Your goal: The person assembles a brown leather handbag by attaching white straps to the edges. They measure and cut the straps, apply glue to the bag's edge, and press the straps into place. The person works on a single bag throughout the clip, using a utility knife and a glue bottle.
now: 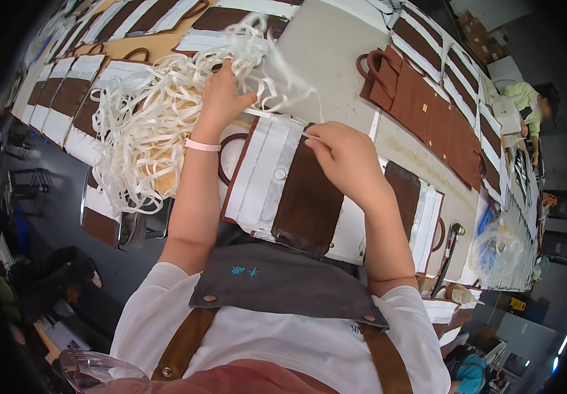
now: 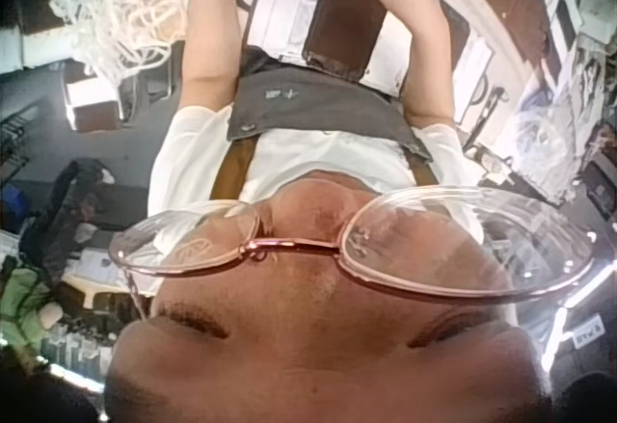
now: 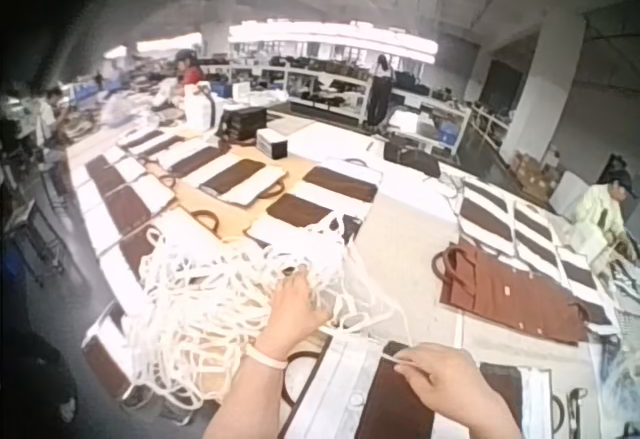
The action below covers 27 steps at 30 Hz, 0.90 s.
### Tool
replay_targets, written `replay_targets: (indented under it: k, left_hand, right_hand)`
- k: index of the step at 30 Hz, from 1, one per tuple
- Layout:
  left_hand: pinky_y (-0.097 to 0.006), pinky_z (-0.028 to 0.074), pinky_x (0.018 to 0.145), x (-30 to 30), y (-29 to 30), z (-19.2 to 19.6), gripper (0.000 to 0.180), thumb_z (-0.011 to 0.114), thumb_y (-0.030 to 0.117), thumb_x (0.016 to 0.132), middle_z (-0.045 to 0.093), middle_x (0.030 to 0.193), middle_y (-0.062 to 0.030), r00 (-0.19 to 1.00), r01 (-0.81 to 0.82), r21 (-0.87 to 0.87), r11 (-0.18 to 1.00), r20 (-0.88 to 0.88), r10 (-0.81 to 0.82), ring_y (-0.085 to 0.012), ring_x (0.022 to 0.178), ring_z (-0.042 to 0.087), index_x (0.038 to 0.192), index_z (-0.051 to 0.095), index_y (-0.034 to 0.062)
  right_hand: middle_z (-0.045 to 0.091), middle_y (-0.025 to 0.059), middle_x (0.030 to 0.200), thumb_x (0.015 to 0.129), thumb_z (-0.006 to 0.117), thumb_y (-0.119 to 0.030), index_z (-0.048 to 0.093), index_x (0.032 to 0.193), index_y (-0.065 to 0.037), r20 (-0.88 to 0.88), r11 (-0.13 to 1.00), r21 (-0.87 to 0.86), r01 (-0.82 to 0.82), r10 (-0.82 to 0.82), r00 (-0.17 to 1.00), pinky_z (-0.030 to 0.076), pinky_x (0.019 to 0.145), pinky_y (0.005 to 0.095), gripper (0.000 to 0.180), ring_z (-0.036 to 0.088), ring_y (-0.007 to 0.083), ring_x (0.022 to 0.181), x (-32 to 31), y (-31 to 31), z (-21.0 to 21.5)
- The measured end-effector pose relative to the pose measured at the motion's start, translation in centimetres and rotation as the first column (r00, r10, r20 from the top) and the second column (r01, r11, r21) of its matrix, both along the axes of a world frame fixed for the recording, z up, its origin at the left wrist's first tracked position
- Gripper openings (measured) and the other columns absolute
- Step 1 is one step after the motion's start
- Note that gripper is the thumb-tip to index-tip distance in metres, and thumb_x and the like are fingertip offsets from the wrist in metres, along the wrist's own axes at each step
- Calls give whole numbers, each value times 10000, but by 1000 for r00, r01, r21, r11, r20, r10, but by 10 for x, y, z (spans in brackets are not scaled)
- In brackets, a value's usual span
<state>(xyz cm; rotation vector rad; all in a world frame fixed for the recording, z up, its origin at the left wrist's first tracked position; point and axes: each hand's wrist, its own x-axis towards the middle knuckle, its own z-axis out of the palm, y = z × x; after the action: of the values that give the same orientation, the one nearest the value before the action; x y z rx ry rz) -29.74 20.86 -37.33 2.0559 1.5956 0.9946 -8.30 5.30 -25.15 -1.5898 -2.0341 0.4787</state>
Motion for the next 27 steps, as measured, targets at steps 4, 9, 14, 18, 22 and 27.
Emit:
replay_targets:
  k: [4, 9, 14, 18, 22, 27]
  left_hand:
    - [-501, 354, 1087, 1, 0, 0, 989, 847, 318, 672, 523, 1364, -256, 1000, -10, 1, 1000, -6, 10, -427, 1289, 451, 1454, 363, -47]
    - [-536, 315, 1099, 2, -6, 4, 959, 842, 290, 683, 497, 1387, -253, 992, -69, 47, 997, -98, 74, -440, 1318, 415, 1462, 361, 5]
    - [-529, 294, 1109, 3, -6, -1, 945, 843, 284, 688, 512, 1377, -234, 979, -62, 69, 996, -189, 74, -414, 1323, 418, 1464, 368, 29]
    - [-522, 291, 1108, 6, -9, 1, 930, 844, 284, 690, 526, 1367, -217, 980, -43, 39, 998, -192, 50, -398, 1318, 426, 1456, 382, 31]
    - [-527, 312, 1086, 2, -8, -2, 891, 838, 274, 697, 548, 1348, -190, 975, -86, 55, 995, -202, 95, -397, 1291, 445, 1444, 412, 42]
    - [-502, 404, 1009, 6, -2, -7, 717, 788, 232, 739, 624, 1214, -175, 980, -85, 168, 982, -166, 113, -380, 1194, 533, 1369, 502, 42]
  right_hand:
    - [653, 96, 791, 903, 656, -91, 698, 976, -27, -112, 987, 107, 121, -109, 988, 478, 656, 324, 106, 615, 235, 712, 19, -11, -6]
    - [577, -34, 770, 941, 660, -97, 692, 955, 5, -560, 886, 103, 453, -325, 762, 378, 637, 199, 108, 479, 47, 687, 72, -24, 17]
    - [571, 1, 802, 980, 612, -108, 651, 1035, 19, -832, 913, 189, 362, -48, 553, 423, 751, 245, 143, 497, 76, 747, 105, -30, 30]
    - [529, 19, 797, 1004, 567, -103, 630, 1033, 10, -927, 919, 276, 282, 177, 330, 448, 805, 321, 133, 499, 138, 785, 124, -50, 64]
    - [534, 34, 805, 1005, 571, -117, 616, 1079, 19, -856, 819, 484, 309, 369, 362, 444, 801, 331, 162, 498, 159, 800, 166, -82, 89]
    - [635, 102, 926, 1017, 553, -127, 598, 1122, 31, -810, 673, 540, 505, 250, 531, 423, 683, 228, 195, 496, 113, 722, 200, -141, 117]
